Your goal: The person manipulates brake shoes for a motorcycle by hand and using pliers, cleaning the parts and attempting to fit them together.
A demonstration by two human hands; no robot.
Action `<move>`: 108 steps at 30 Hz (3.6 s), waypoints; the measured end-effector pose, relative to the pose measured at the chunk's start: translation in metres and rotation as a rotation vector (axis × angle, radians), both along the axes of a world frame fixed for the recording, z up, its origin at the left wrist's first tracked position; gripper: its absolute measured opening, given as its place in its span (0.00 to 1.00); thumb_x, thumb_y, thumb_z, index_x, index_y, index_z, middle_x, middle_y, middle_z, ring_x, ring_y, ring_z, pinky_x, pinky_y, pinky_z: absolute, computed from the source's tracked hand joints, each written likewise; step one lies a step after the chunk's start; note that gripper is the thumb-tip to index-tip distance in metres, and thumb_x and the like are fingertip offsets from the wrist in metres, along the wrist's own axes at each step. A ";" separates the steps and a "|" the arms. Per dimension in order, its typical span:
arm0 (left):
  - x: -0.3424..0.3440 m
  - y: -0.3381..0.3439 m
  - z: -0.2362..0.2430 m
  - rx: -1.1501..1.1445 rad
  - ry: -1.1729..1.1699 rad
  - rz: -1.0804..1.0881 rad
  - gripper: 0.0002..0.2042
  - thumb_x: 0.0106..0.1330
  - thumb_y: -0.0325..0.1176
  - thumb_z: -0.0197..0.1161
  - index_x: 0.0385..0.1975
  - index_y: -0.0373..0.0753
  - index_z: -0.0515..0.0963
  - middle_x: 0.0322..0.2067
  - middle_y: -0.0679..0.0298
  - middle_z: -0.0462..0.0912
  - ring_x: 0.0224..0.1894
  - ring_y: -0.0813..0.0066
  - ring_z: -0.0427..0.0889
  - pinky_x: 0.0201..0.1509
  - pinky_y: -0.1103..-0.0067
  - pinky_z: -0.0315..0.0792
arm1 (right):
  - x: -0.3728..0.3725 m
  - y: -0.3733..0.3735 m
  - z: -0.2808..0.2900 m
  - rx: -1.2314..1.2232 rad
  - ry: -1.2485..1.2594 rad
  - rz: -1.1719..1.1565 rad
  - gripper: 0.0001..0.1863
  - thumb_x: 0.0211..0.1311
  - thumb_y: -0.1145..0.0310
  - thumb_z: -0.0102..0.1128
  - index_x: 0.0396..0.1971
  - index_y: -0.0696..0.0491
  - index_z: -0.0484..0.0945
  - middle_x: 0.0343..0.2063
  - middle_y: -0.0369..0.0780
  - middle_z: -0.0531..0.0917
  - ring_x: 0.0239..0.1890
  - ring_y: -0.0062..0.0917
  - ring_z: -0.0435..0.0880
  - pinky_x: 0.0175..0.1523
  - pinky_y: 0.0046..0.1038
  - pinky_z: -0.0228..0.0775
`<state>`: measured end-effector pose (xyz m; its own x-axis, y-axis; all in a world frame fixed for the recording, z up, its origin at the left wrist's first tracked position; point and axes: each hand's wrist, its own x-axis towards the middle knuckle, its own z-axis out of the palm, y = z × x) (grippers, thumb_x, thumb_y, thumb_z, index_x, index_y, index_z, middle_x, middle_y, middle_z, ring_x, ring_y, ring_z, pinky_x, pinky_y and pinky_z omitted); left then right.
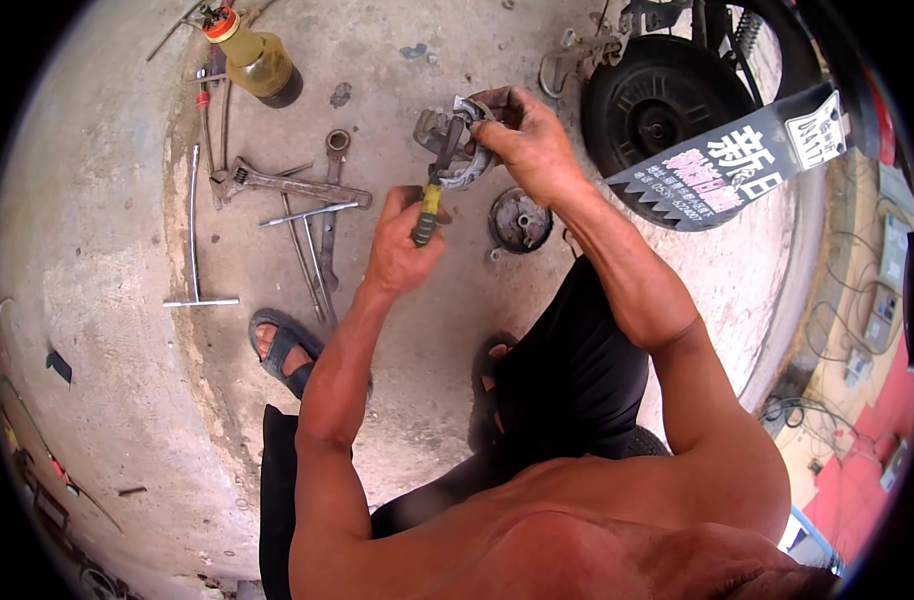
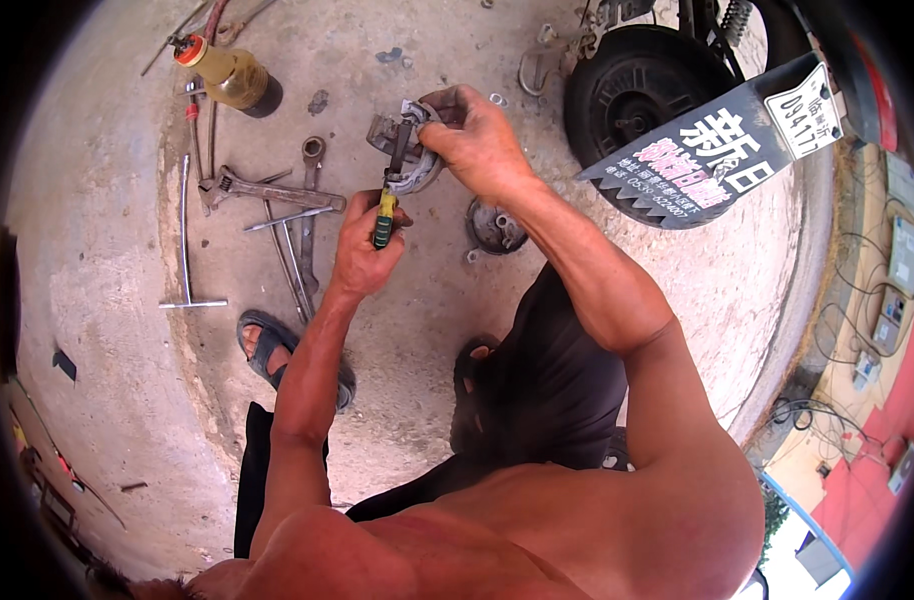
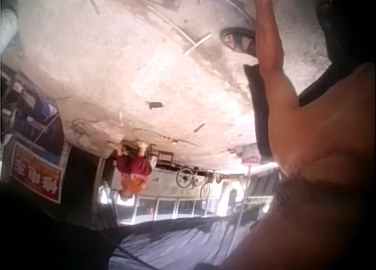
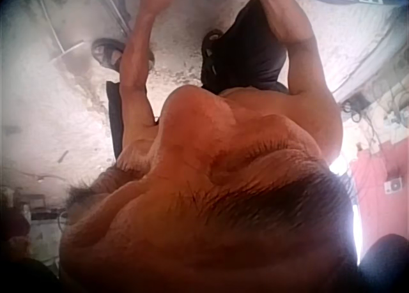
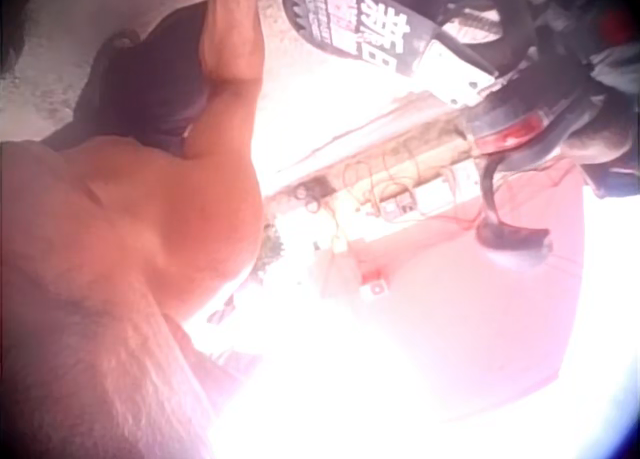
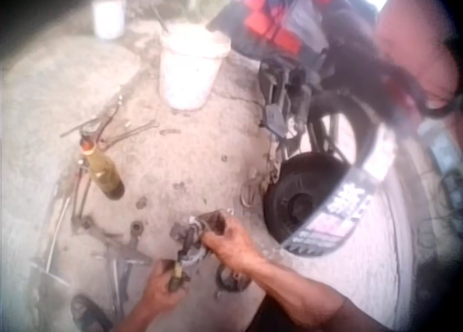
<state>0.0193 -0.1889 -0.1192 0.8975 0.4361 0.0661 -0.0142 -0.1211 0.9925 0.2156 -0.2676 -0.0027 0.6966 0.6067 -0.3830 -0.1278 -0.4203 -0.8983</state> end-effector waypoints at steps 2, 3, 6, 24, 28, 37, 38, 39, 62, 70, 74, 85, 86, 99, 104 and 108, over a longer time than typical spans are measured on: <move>0.001 0.000 0.001 0.006 0.006 -0.010 0.10 0.54 0.20 0.59 0.36 0.30 0.80 0.46 0.52 0.74 0.45 0.62 0.81 0.49 0.73 0.77 | 0.002 -0.002 -0.001 -0.005 0.002 0.002 0.21 0.59 0.74 0.63 0.52 0.65 0.75 0.41 0.44 0.84 0.42 0.24 0.83 0.48 0.26 0.77; 0.001 0.000 0.000 -0.008 0.014 -0.026 0.10 0.54 0.20 0.59 0.37 0.30 0.80 0.46 0.53 0.74 0.46 0.62 0.81 0.50 0.73 0.77 | 0.003 -0.002 0.000 -0.017 0.009 0.000 0.21 0.59 0.74 0.64 0.52 0.65 0.75 0.41 0.44 0.84 0.42 0.24 0.83 0.48 0.26 0.77; -0.001 -0.001 -0.010 -0.047 0.016 -0.061 0.12 0.55 0.20 0.58 0.40 0.30 0.79 0.45 0.54 0.74 0.47 0.63 0.80 0.50 0.73 0.76 | 0.003 -0.002 -0.001 -0.032 -0.004 0.019 0.21 0.59 0.74 0.64 0.51 0.65 0.75 0.41 0.44 0.85 0.41 0.24 0.83 0.48 0.26 0.77; 0.006 -0.001 0.001 -0.079 0.022 -0.160 0.30 0.57 0.23 0.61 0.63 0.30 0.67 0.64 0.48 0.67 0.67 0.52 0.67 0.71 0.68 0.61 | -0.001 -0.003 0.012 -0.002 0.019 0.050 0.21 0.62 0.74 0.61 0.52 0.67 0.73 0.41 0.45 0.85 0.40 0.24 0.85 0.48 0.26 0.77; 0.007 0.003 0.002 0.026 0.020 -0.102 0.24 0.57 0.23 0.60 0.57 0.29 0.72 0.63 0.44 0.66 0.65 0.45 0.68 0.70 0.64 0.63 | -0.002 -0.002 0.017 -0.039 0.005 0.061 0.22 0.61 0.75 0.62 0.54 0.68 0.72 0.42 0.47 0.84 0.42 0.25 0.86 0.49 0.26 0.78; 0.005 0.001 -0.004 -0.011 0.003 -0.064 0.13 0.56 0.20 0.56 0.42 0.30 0.79 0.55 0.48 0.70 0.55 0.56 0.77 0.60 0.68 0.72 | -0.002 -0.001 0.016 -0.019 0.023 0.068 0.23 0.61 0.74 0.62 0.54 0.68 0.72 0.44 0.48 0.84 0.44 0.27 0.86 0.50 0.27 0.79; 0.004 0.001 -0.004 -0.011 0.003 -0.063 0.13 0.56 0.20 0.56 0.42 0.30 0.79 0.55 0.48 0.70 0.55 0.56 0.77 0.60 0.68 0.72 | -0.002 -0.002 0.014 -0.019 0.023 0.068 0.23 0.61 0.74 0.62 0.54 0.68 0.72 0.44 0.48 0.84 0.44 0.27 0.86 0.50 0.27 0.79; 0.004 0.000 -0.004 -0.032 0.006 -0.052 0.12 0.56 0.20 0.57 0.40 0.29 0.79 0.53 0.48 0.72 0.52 0.56 0.79 0.57 0.69 0.74 | -0.002 -0.002 0.013 -0.024 0.012 0.069 0.22 0.61 0.74 0.63 0.54 0.67 0.72 0.44 0.48 0.84 0.44 0.27 0.86 0.50 0.26 0.79; -0.004 0.017 0.000 -0.368 0.032 -0.243 0.32 0.64 0.37 0.70 0.66 0.33 0.66 0.54 0.61 0.77 0.56 0.74 0.73 0.63 0.75 0.66 | 0.011 -0.017 -0.003 0.205 0.463 0.048 0.20 0.62 0.73 0.60 0.54 0.64 0.75 0.43 0.41 0.83 0.40 0.23 0.85 0.42 0.27 0.81; -0.002 0.015 0.007 -0.186 0.077 -0.240 0.29 0.65 0.38 0.69 0.63 0.34 0.69 0.42 0.66 0.76 0.46 0.76 0.73 0.54 0.78 0.69 | 0.009 -0.019 0.001 0.045 0.102 0.091 0.20 0.63 0.70 0.62 0.53 0.62 0.75 0.40 0.40 0.84 0.37 0.19 0.84 0.38 0.23 0.76; -0.001 0.008 0.004 -0.215 0.106 -0.230 0.26 0.66 0.36 0.67 0.61 0.34 0.71 0.43 0.65 0.79 0.45 0.76 0.75 0.53 0.78 0.71 | 0.005 -0.016 0.004 0.067 0.096 0.071 0.20 0.62 0.69 0.63 0.53 0.61 0.75 0.39 0.39 0.85 0.37 0.19 0.84 0.38 0.23 0.74; 0.000 0.000 0.003 -0.264 0.051 -0.177 0.17 0.68 0.32 0.63 0.54 0.32 0.75 0.46 0.59 0.84 0.47 0.74 0.80 0.55 0.75 0.73 | 0.006 -0.017 0.006 0.042 0.093 0.059 0.22 0.61 0.69 0.64 0.53 0.62 0.75 0.39 0.40 0.85 0.37 0.20 0.83 0.39 0.24 0.74; -0.001 -0.001 0.002 -0.264 0.052 -0.176 0.17 0.68 0.32 0.63 0.54 0.32 0.75 0.46 0.59 0.84 0.47 0.74 0.80 0.55 0.75 0.73 | 0.005 -0.016 0.005 0.042 0.094 0.060 0.22 0.61 0.69 0.64 0.53 0.62 0.75 0.39 0.40 0.85 0.37 0.20 0.83 0.39 0.24 0.74; -0.004 -0.013 -0.001 -0.171 0.190 -0.075 0.08 0.67 0.31 0.65 0.39 0.33 0.78 0.27 0.68 0.79 0.31 0.83 0.76 0.36 0.80 0.73 | 0.003 -0.016 -0.002 -0.013 0.005 0.058 0.22 0.59 0.72 0.63 0.51 0.67 0.75 0.40 0.46 0.85 0.42 0.26 0.85 0.47 0.28 0.77; -0.013 -0.022 -0.019 -0.149 0.379 -0.058 0.09 0.67 0.34 0.66 0.37 0.34 0.78 0.23 0.70 0.78 0.28 0.83 0.75 0.35 0.80 0.72 | 0.009 -0.017 -0.028 -0.259 -0.206 0.242 0.26 0.54 0.66 0.67 0.52 0.63 0.77 0.41 0.48 0.85 0.45 0.30 0.85 0.52 0.30 0.76; -0.019 -0.020 -0.021 -0.129 0.387 -0.048 0.13 0.65 0.39 0.67 0.37 0.34 0.79 0.35 0.57 0.80 0.37 0.65 0.79 0.44 0.71 0.73 | 0.016 -0.011 -0.051 -0.181 -0.235 0.248 0.25 0.53 0.65 0.67 0.51 0.61 0.80 0.44 0.49 0.86 0.46 0.33 0.85 0.53 0.31 0.75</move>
<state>0.0004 -0.2088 -0.1399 0.8647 0.3761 -0.3329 0.3605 -0.0032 0.9328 0.2316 -0.2787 -0.0541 0.6186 0.7051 -0.3467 0.1986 -0.5672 -0.7993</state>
